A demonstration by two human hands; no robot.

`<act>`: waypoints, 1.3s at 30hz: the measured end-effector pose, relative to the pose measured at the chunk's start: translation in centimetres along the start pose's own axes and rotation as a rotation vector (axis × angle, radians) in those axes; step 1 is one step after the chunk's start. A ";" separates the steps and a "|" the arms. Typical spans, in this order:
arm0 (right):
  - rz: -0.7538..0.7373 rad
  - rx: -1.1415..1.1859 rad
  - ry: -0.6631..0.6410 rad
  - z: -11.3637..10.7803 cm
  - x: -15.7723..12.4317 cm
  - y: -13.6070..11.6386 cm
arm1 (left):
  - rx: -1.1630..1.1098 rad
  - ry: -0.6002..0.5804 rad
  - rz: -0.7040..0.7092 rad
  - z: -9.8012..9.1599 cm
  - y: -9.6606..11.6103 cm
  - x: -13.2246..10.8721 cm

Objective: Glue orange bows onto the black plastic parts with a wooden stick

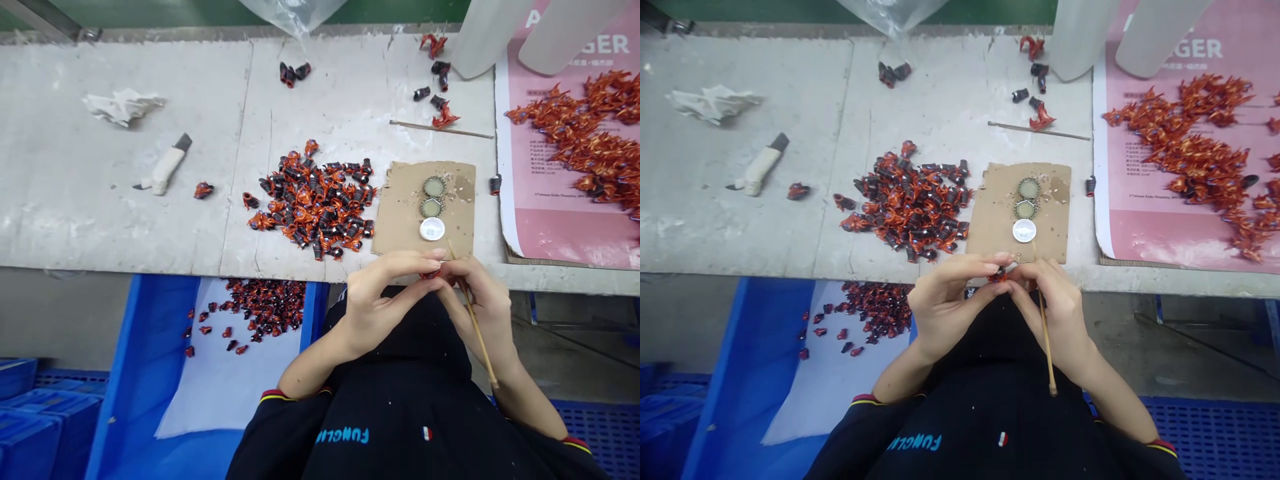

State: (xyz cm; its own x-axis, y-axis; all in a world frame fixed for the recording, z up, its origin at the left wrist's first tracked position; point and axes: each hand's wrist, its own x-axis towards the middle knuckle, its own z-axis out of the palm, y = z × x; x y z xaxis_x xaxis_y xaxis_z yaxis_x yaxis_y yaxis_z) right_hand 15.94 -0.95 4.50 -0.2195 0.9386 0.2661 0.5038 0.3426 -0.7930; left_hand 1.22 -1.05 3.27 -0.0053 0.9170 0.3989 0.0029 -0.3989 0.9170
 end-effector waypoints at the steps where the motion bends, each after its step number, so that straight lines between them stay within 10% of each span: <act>1: -0.021 -0.012 0.001 0.0 0.0 0.0 | 0.024 0.005 0.017 0.0 0.0 0.0; 21: -0.075 -0.047 0.001 0.2 -0.1 0.4 | 0.243 0.011 0.234 -0.1 -0.1 0.1; 39: -0.099 0.169 -0.133 0.1 0.9 0.3 | -0.363 0.028 -0.235 0.0 -1.3 0.9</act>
State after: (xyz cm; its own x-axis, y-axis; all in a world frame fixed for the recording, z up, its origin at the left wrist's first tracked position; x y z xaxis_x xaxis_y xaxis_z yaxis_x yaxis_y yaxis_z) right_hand 15.86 -0.02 4.42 -0.3746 0.8835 0.2812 0.3301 0.4105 -0.8500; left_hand 1.25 0.28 2.40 0.0092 0.9845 0.1749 -0.3532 -0.1605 0.9217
